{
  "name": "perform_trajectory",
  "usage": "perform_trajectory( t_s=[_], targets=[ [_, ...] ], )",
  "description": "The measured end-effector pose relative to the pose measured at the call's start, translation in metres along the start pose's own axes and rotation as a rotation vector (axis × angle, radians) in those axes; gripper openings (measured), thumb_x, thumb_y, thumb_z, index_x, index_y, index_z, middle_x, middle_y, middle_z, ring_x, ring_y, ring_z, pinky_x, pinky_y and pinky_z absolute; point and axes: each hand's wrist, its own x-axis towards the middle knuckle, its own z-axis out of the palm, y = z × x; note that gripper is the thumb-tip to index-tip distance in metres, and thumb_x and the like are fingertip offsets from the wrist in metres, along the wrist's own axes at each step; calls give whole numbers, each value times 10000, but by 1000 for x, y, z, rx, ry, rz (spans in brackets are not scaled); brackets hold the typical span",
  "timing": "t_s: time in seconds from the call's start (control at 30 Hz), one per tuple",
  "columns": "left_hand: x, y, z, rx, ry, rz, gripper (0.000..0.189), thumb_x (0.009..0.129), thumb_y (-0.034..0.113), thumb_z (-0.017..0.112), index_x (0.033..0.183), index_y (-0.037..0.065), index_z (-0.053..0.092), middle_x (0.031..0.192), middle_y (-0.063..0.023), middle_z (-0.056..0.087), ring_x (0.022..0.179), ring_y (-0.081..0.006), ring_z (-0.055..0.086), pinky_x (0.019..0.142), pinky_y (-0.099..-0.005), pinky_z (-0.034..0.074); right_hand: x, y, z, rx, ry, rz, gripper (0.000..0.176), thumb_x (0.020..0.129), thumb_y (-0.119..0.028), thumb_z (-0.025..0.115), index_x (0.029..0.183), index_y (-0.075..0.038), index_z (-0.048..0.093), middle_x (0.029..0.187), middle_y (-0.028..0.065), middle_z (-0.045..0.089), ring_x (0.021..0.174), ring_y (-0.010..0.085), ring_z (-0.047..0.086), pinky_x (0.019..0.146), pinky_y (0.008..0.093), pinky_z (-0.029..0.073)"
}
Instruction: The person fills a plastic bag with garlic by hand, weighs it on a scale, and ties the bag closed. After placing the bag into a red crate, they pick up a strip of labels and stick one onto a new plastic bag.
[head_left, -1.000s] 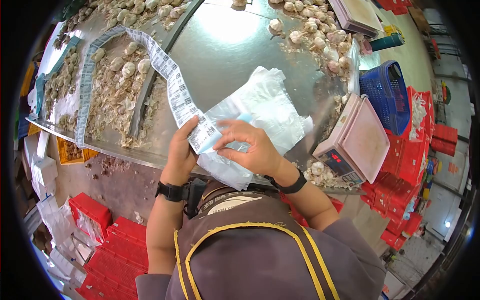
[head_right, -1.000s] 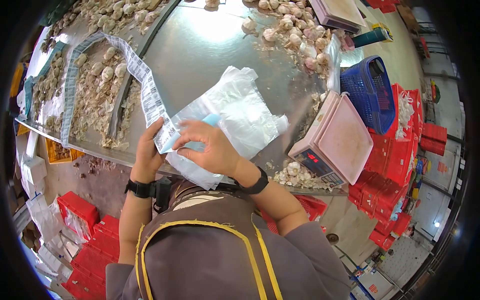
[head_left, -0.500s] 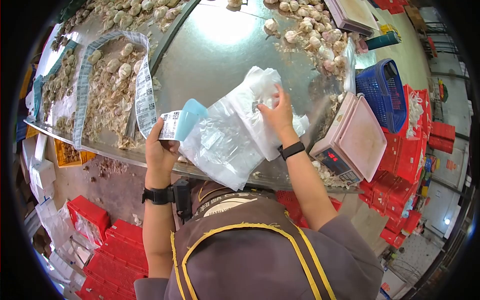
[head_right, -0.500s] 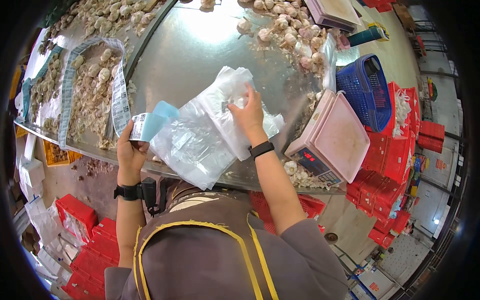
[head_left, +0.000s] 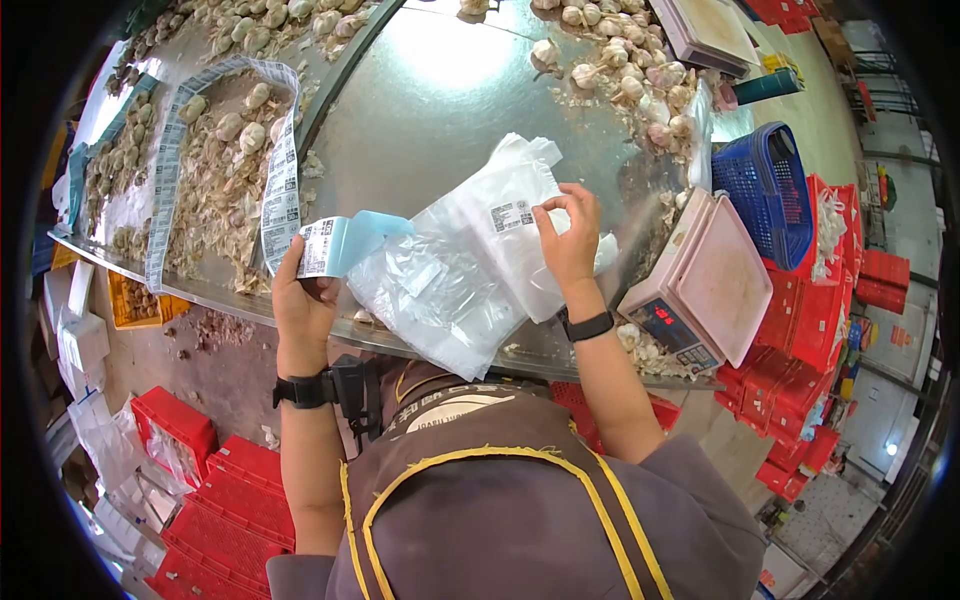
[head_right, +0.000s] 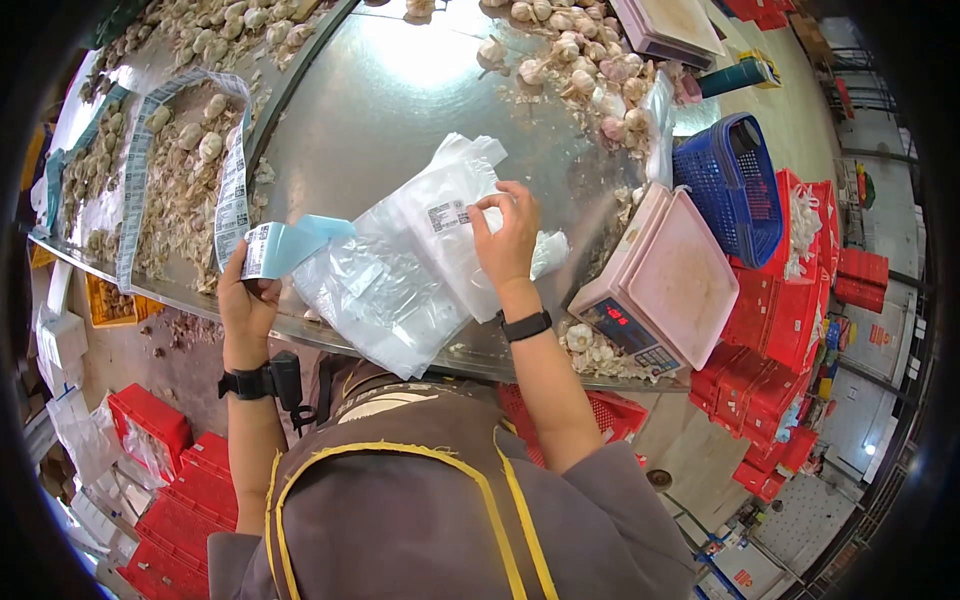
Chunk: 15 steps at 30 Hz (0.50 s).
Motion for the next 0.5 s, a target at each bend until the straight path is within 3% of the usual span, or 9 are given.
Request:
perform_trajectory(
  t_s=[0.13,0.23,0.3,0.43,0.5],
  targets=[
    [1,3,1,-4,-10,14,150,950,204,515,986,67,564,760,-9,612,501,-85,459,398,-219,300,-6,-20,-11,196,-115,91,174,740,-133,729,812,-56,590,1149,107,555,1035,310,547,883,374,432],
    [1,4,3,10,-23,24,145,946,203,524,980,68,565,760,-8,612,502,-84,458,400,-218,299,-10,-37,-20,362,-264,99,216,740,-67,714,927,-57,606,1196,101,543,967,268,599,830,341,465],
    [2,4,3,7,-14,23,144,944,202,529,979,68,566,759,-7,612,500,-84,458,400,-217,299,-11,-58,-27,694,-341,269,373,774,-9,683,1129,-56,578,1249,83,531,967,169,609,833,273,465],
    [0,5,8,13,-11,28,138,938,201,544,975,71,570,759,-2,616,492,-83,454,403,-211,297,-20,-99,-35,850,-503,315,517,779,21,665,1264,-65,509,1277,75,515,949,135,613,817,246,475],
    [1,6,5,17,-24,35,145,941,207,539,972,70,576,768,-2,624,503,-79,476,401,-206,303,-22,-119,-42,994,-969,329,477,784,27,655,1237,-62,536,1245,75,544,968,122,604,823,255,479]
  ],
)
